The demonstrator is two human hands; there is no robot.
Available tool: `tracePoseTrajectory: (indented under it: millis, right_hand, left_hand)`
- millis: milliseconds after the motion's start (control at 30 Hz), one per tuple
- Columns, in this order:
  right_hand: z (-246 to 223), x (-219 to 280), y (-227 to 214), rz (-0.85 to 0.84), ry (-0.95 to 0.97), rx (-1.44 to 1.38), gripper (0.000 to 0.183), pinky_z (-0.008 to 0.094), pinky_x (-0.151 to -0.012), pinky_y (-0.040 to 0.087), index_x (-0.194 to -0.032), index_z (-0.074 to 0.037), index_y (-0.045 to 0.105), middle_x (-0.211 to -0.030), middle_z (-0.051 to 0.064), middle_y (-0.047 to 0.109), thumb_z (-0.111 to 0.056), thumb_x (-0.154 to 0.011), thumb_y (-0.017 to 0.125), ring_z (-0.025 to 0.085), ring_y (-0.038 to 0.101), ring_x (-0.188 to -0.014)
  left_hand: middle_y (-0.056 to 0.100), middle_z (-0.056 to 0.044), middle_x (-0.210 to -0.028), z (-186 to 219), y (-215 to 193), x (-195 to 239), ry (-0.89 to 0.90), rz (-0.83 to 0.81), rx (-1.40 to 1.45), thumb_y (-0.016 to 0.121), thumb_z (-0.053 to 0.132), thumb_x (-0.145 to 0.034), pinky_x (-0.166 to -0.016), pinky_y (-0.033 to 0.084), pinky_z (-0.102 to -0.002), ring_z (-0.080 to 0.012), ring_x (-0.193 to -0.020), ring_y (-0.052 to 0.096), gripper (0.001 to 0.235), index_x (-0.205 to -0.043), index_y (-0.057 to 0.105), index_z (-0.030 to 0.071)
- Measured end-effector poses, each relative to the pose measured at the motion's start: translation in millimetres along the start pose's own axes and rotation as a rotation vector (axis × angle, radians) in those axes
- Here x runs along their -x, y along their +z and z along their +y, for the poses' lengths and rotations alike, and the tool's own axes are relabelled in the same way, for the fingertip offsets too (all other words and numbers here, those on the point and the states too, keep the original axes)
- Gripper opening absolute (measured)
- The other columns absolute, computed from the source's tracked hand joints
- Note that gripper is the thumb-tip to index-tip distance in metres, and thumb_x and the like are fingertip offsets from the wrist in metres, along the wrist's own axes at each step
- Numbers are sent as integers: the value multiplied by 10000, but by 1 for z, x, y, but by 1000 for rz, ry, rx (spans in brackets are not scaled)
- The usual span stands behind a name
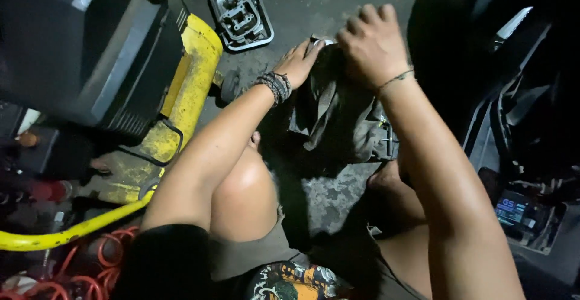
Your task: Cleaning a motorcycle engine cylinder head by wiping it thoroughly with a cloth.
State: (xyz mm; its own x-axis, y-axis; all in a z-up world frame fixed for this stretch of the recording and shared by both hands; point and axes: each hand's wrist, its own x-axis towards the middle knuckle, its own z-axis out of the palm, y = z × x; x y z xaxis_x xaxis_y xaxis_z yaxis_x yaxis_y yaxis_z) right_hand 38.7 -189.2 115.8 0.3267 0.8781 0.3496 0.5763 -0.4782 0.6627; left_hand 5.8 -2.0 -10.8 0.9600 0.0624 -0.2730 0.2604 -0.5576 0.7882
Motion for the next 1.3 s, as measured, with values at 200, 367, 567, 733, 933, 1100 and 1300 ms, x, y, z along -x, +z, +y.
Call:
tracePoseTrajectory:
  millis: [200, 367, 567, 733, 933, 1100, 1300]
  right_hand:
    - [5, 18, 4, -75, -56, -164, 105, 304, -870, 450, -977, -182, 665, -973, 7, 690, -284, -963, 646, 189, 597, -924]
    - [0, 13, 3, -114, -66, -162, 100, 290, -873, 459, -967, -170, 663, -955, 8, 698, -259, -958, 617, 180, 614, -924]
    - [2, 16, 9, -138, -80, -191, 139, 296, -889, 477, -1009, -148, 686, -956, 28, 724, -250, -987, 594, 192, 659, -945]
    - [-10, 3, 32, -158, -111, -131, 142, 326, -919, 489, -1029, -193, 689, -982, -5, 745, -293, -974, 603, 183, 655, -1061]
    - [-9, 8, 25, -99, -89, -207, 130, 308, -906, 501, -995, -147, 661, -983, 27, 728, -255, -974, 592, 211, 644, -1120]
    - [5, 42, 3, -129, 77, -450, 129, 380, -862, 525, -975, -62, 645, -907, 123, 710, -154, -892, 681, 307, 666, -939]
    - [-11, 91, -16, -161, 460, -788, 267, 426, -808, 501, -1005, -34, 713, -955, 122, 698, -30, -746, 777, 346, 584, -866]
  left_hand:
    - [369, -207, -1618, 5, -7, 10, 5, -2, 26, 263, 789, -861, -1206, 272, -472, -373, -1480, 373, 1050, -1575, 322, 21]
    - [395, -194, -1607, 3, -6, 7, 9, 3, 7, 259, 790, -866, -1195, 301, -465, -361, -1462, 407, 1032, -1573, 334, 42]
    - [383, -219, -1604, 6, -9, 11, -5, 9, -30, 242, 802, -860, -1198, 294, -485, -382, -1471, 386, 1055, -1578, 321, 33]
    - [323, -147, -1655, -4, 1, -5, -43, -34, -63, 189, 801, -849, -1225, 248, -492, -356, -1517, 311, 1029, -1607, 281, 113]
    - [407, -206, -1591, 5, -9, 5, -70, 35, -66, 252, 791, -876, -1184, 320, -478, -378, -1443, 425, 1001, -1591, 321, 94]
    - [286, -159, -1668, 20, -24, 25, -77, -83, -86, 216, 815, -833, -1230, 214, -546, -337, -1549, 243, 1057, -1621, 226, 111]
    - [350, -238, -1609, 13, -21, 23, -38, -43, -70, 243, 835, -818, -1188, 264, -578, -405, -1480, 358, 1047, -1614, 290, 156]
